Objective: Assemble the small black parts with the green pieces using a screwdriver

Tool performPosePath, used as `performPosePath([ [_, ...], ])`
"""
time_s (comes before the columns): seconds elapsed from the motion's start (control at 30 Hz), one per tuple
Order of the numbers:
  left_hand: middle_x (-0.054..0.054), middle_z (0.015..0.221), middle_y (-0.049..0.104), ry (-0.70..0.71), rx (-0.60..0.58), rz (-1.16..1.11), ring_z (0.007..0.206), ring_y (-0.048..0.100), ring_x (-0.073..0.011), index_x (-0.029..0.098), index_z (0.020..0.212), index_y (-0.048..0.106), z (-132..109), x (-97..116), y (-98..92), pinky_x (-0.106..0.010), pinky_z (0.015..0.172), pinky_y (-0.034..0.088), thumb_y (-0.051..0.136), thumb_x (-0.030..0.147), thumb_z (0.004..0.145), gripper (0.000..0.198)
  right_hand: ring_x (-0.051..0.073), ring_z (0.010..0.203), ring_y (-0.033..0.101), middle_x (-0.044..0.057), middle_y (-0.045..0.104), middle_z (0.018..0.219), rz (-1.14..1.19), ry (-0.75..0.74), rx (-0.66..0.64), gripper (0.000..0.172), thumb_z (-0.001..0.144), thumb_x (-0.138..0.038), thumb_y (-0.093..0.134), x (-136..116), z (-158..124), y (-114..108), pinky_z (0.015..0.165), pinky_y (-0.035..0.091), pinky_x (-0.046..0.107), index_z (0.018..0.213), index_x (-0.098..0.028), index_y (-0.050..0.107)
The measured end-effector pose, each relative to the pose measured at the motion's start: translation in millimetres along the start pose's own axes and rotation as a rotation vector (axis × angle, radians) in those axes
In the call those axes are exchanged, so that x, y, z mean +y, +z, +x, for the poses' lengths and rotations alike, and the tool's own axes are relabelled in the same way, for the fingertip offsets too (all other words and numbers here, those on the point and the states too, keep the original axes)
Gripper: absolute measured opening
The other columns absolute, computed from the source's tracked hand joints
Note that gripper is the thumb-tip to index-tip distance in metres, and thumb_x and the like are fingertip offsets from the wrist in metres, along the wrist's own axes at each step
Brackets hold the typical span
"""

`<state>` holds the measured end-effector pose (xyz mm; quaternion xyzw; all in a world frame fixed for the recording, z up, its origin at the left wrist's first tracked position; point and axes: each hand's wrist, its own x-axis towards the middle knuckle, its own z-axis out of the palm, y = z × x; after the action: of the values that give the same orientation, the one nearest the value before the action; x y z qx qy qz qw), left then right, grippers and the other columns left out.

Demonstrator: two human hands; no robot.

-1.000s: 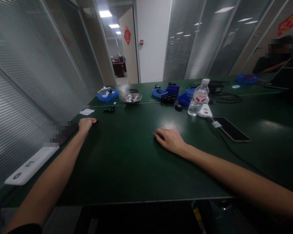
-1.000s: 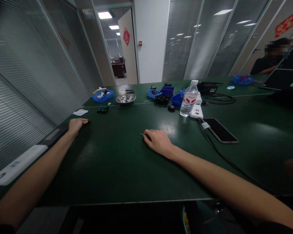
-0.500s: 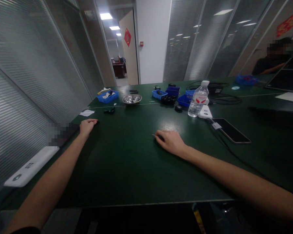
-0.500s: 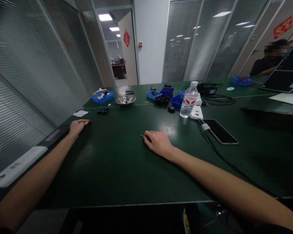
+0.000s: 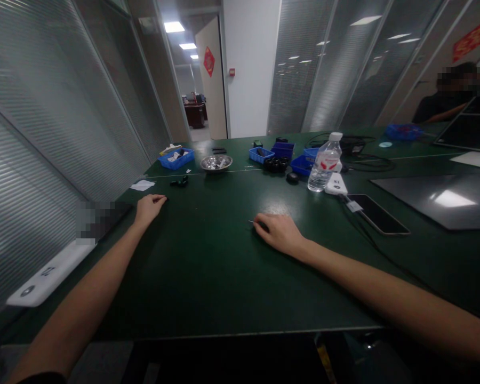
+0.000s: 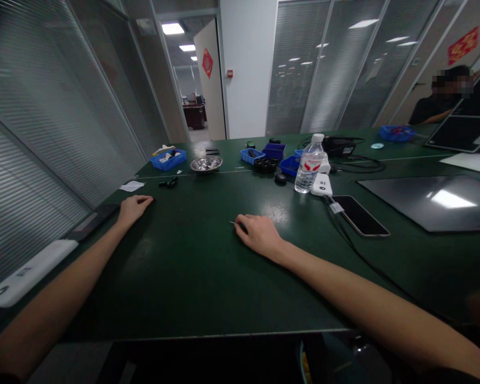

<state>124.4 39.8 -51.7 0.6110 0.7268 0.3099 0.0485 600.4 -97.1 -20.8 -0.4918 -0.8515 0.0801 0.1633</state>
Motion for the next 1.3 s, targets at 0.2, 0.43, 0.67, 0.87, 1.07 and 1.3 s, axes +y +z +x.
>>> performPosePath([
  [0.2,-0.011,0.107,0.077,0.002,0.043,-0.032,0.098,0.07,-0.0277,0.015,0.104,0.079,-9.8,15.8,-7.6,-0.033,0.094,0.052,0.068,0.032,0.088,0.027,0.018,0.078,0.066,0.006,0.073,0.1,-0.042,0.004,0.013,0.028,0.105,-0.039,0.048,1.2,-0.1,1.1,0.066,0.042,0.028,0.113,-0.023,0.068],
  [0.43,-0.009,0.122,0.07,0.281,-0.009,-0.202,0.098,0.068,-0.0208,0.017,0.121,0.073,-46.4,82.6,-8.9,-0.029,0.092,0.053,0.06,0.036,0.097,0.033,0.019,0.084,0.067,0.006,0.073,0.104,-0.039,-0.012,0.043,0.029,0.105,-0.039,0.047,3.2,0.2,5.2,0.069,0.042,0.028,0.114,-0.023,0.068],
  [0.67,-0.009,0.122,0.065,0.604,-0.467,-0.591,0.109,0.064,-0.0213,0.022,0.124,0.071,-132.7,168.4,2.3,-0.037,0.093,0.056,0.062,0.032,0.098,0.029,0.019,0.084,0.066,0.007,0.073,0.104,-0.029,0.007,0.034,0.029,0.106,-0.04,0.046,2.5,0.8,5.8,0.068,0.042,0.029,0.113,-0.022,0.068],
  [0.87,-0.008,0.116,0.066,0.585,-0.691,-0.798,0.107,0.065,-0.0199,0.02,0.116,0.072,-172.2,188.1,15.4,-0.036,0.095,0.058,0.069,0.027,0.095,0.022,0.017,0.079,0.064,0.003,0.072,0.092,0.232,0.007,0.035,0.031,0.105,-0.044,0.048,0.1,-1.1,2.0,0.072,0.042,0.029,0.107,-0.022,0.07],
  [1.07,-0.008,0.115,0.066,0.575,-0.666,-0.876,0.106,0.065,-0.0206,0.019,0.112,0.072,-174.5,186.5,16.6,-0.039,0.095,0.06,0.074,0.026,0.092,0.021,0.018,0.085,0.062,0.001,0.071,0.097,0.674,0.003,-0.066,0.037,0.103,-0.052,0.05,-15.6,-3.8,-0.1,0.076,0.045,0.03,0.105,-0.022,0.071],
  [1.3,-0.008,0.114,0.064,0.527,-0.706,-0.977,0.108,0.065,-0.0216,0.018,0.11,0.071,-176.9,185.6,18.3,-0.039,0.097,0.058,0.075,0.025,0.09,0.022,0.018,0.085,0.061,0.001,0.069,0.094,0.803,0.007,-0.156,0.036,0.098,-0.054,0.059,-20.9,-6.2,5.2,0.075,0.046,0.03,0.107,-0.021,0.071],
])
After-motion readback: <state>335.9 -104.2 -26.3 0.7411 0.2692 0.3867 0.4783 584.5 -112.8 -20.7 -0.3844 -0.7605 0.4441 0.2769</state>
